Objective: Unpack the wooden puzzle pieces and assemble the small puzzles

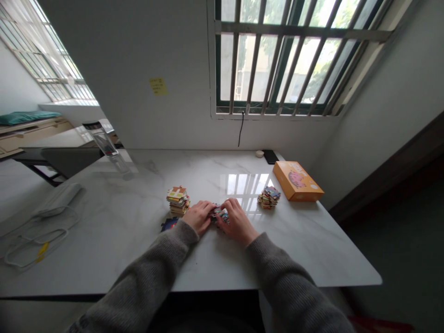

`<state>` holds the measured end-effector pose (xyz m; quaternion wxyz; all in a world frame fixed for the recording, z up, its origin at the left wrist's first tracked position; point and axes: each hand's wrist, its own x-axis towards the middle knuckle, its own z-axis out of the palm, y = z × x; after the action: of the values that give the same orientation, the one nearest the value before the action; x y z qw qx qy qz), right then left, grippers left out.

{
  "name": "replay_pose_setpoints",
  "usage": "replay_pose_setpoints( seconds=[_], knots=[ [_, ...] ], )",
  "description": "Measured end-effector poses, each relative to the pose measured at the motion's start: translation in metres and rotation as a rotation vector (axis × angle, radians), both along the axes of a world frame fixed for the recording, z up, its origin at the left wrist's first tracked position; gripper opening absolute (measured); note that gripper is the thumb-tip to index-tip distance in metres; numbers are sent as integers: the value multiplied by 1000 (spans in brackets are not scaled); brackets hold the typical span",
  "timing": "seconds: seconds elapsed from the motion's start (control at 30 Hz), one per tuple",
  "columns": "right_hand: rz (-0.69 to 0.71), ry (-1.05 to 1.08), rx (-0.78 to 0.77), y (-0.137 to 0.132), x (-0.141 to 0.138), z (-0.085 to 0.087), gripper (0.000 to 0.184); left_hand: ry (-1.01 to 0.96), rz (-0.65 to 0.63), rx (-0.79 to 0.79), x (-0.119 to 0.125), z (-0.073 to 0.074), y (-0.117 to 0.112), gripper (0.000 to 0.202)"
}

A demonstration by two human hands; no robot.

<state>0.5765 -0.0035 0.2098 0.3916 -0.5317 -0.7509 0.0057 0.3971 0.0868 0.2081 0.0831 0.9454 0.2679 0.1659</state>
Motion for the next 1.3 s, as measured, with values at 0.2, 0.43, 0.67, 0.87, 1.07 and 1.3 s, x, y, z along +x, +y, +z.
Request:
replay_pose_setpoints(
  seconds=[0.2,0.43,0.67,0.87,1.07,1.3],
  knots=[
    [15,-89,-21,-12,2,0,10,38,67,24,8,5,2,37],
    [89,-291,-109,-18,-6,-5,34,-79,170,-12,6,3,9,30],
    [-6,-301,-164,-2,-2,-12,25,-319,154,11,3,-3,11,36],
    [-164,-277,-142,28,19,-19,22,-511,115,-4,-2,0,7,35],
    [-313,-315,-156,53,34,-20,22,-522,48,-62,-6,-2,8,34],
    [-401,-326,-144,54,37,-12,36,-398,26,-32,-11,-4,9,37]
  ],
)
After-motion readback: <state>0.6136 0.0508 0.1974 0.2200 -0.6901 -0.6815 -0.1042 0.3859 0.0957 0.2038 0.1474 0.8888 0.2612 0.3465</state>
